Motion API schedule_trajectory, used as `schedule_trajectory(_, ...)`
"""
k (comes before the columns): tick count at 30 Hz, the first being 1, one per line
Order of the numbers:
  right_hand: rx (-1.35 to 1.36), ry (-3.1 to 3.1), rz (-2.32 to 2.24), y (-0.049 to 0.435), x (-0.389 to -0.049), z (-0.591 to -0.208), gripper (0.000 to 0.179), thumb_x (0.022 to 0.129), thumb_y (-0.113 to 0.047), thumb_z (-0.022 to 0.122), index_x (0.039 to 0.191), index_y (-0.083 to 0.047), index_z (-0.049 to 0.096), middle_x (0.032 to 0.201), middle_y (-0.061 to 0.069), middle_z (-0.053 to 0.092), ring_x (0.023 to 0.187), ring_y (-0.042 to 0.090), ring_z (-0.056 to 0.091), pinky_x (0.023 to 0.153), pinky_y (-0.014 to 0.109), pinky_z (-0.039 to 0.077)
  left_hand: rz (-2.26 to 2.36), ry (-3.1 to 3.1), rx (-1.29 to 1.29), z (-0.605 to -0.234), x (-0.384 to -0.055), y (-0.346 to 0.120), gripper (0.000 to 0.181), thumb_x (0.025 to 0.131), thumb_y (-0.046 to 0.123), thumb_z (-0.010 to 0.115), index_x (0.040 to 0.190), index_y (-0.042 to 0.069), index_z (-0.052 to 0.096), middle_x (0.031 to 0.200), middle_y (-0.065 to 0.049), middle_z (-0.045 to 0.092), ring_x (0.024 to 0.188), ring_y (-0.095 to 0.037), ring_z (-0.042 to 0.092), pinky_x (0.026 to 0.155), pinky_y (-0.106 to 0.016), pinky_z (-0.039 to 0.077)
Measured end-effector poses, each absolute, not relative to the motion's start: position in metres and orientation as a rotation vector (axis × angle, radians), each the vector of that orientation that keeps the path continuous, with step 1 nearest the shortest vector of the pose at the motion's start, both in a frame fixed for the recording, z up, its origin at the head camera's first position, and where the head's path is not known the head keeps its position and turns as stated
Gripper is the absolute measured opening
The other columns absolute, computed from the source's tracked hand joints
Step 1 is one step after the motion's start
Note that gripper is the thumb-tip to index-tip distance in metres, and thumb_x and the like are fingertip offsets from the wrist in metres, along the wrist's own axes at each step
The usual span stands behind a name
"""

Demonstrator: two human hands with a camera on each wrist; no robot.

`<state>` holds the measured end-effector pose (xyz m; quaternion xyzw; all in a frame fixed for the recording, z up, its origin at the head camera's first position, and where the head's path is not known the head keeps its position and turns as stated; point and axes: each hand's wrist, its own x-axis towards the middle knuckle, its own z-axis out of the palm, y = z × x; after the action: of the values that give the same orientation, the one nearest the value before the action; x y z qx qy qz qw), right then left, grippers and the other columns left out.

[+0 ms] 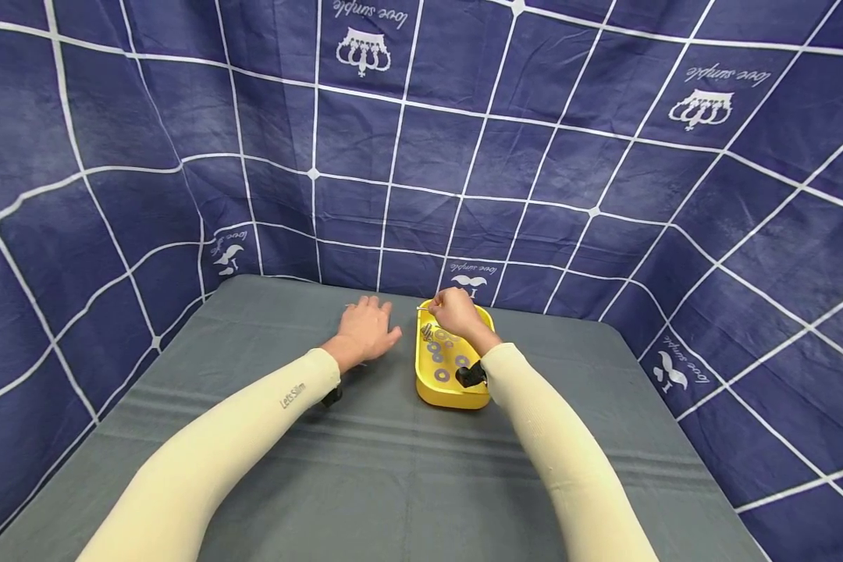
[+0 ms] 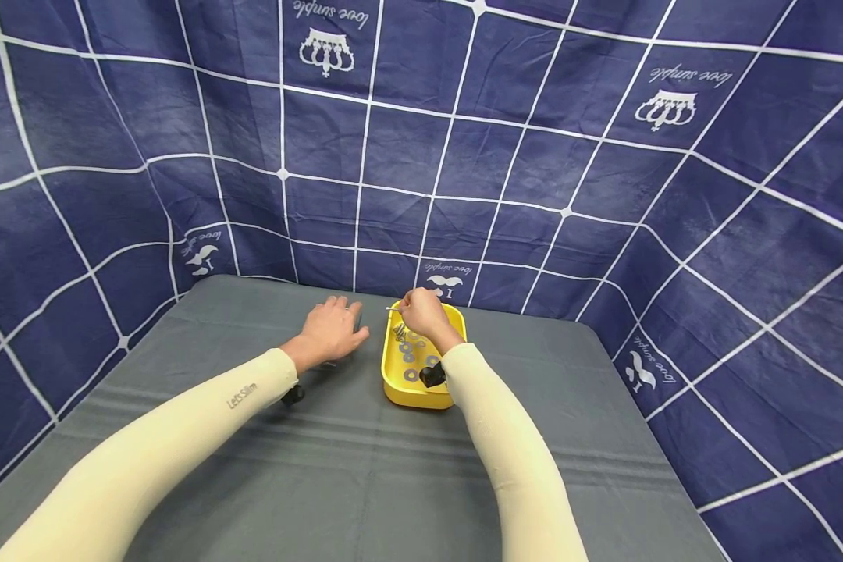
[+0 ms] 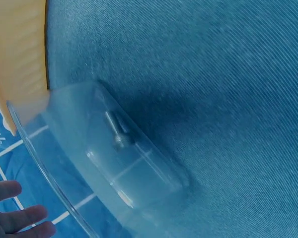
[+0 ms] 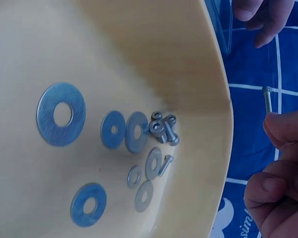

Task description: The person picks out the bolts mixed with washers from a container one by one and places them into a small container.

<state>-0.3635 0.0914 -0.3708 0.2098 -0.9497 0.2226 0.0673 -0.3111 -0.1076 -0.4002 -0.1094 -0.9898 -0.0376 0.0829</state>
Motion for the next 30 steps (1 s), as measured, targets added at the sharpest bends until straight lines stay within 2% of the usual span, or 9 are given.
schedule_trajectory(2,0.633,-2.868,0.672,0.090,-0.364,-0.371,0.017,0.094,-0.011,0.063,0.090,-0.003,0.077,0.088,0.006,0.074,0.095,0.026,0.068,0.104,0.043,0.046,-0.108,-2.962,-0.323,-0.400,-0.311,-0.110,0.060,0.098,0.048,0.050,0.141,0.005,0.054,0.132,-0.021,0.056,0.127,-0.037,0.050,0.103,-0.055,0.044)
schedule_trajectory(4,0.638,-2.872,0.679,0.088,-0.364,-0.372,0.018,0.095,-0.011,0.063,0.091,-0.003,0.077,0.090,0.006,0.075,0.101,0.027,0.070,0.116,0.049,0.035,-0.105,-2.965,-0.318,-0.399,-0.311,-0.113,0.061,0.098,0.047,0.051,0.141,0.005,0.054,0.132,-0.021,0.056,0.127,-0.038,0.050,0.103,-0.055,0.043)
schedule_trajectory(7,0.655,-2.867,0.690,0.086,-0.364,-0.373,0.017,0.095,-0.011,0.063,0.092,-0.003,0.077,0.092,0.007,0.076,0.106,0.028,0.070,0.123,0.057,0.016,-0.115,-2.970,-0.303,-0.398,-0.310,-0.117,0.061,0.097,0.047,0.052,0.141,0.005,0.054,0.133,-0.021,0.056,0.128,-0.038,0.050,0.104,-0.055,0.043)
schedule_trajectory(9,0.661,-2.860,0.700,0.084,-0.364,-0.374,0.016,0.094,-0.011,0.063,0.092,-0.003,0.077,0.091,0.007,0.077,0.102,0.028,0.071,0.122,0.054,0.020,-0.118,-2.971,-0.292,-0.399,-0.309,-0.119,0.062,0.096,0.046,0.051,0.141,0.005,0.053,0.133,-0.021,0.056,0.129,-0.037,0.049,0.105,-0.055,0.042)
schedule_trajectory(11,0.657,-2.853,0.705,0.082,-0.364,-0.374,0.016,0.093,-0.010,0.064,0.091,-0.003,0.078,0.091,0.007,0.077,0.097,0.027,0.070,0.118,0.049,0.032,-0.124,-2.974,-0.281,-0.400,-0.309,-0.122,0.062,0.095,0.046,0.051,0.142,0.005,0.053,0.134,-0.021,0.056,0.129,-0.037,0.049,0.105,-0.055,0.042)
schedule_trajectory(13,0.648,-2.852,0.711,0.079,-0.363,-0.374,0.015,0.093,-0.010,0.065,0.090,-0.004,0.078,0.091,0.007,0.076,0.093,0.026,0.069,0.108,0.043,0.044,-0.120,-2.979,-0.276,-0.401,-0.308,-0.125,0.062,0.096,0.046,0.049,0.143,0.005,0.052,0.134,-0.021,0.055,0.130,-0.038,0.049,0.105,-0.055,0.041)
schedule_trajectory(15,0.642,-2.858,0.713,0.077,-0.363,-0.375,0.015,0.093,-0.010,0.065,0.090,-0.004,0.078,0.091,0.007,0.076,0.092,0.024,0.069,0.095,0.039,0.051,-0.124,-2.985,-0.272,-0.402,-0.308,-0.128,0.062,0.096,0.045,0.049,0.144,0.006,0.051,0.136,-0.021,0.055,0.130,-0.038,0.048,0.106,-0.056,0.041)
schedule_trajectory(18,0.636,-2.879,0.734,0.073,-0.362,-0.375,0.015,0.094,-0.011,0.064,0.090,-0.004,0.077,0.093,0.007,0.076,0.092,0.024,0.068,0.087,0.036,0.053,-0.129,-2.991,-0.264,-0.404,-0.308,-0.134,0.062,0.097,0.045,0.049,0.145,0.006,0.050,0.138,-0.021,0.053,0.132,-0.038,0.047,0.107,-0.057,0.040)
schedule_trajectory(30,0.655,-2.875,0.742,0.059,-0.362,-0.377,0.016,0.093,-0.011,0.063,0.091,-0.004,0.078,0.092,0.007,0.075,0.091,0.024,0.067,0.084,0.035,0.053,-0.131,-2.980,-0.241,-0.410,-0.308,-0.151,0.064,0.097,0.047,0.053,0.145,0.005,0.050,0.138,-0.023,0.053,0.132,-0.040,0.047,0.105,-0.058,0.040)
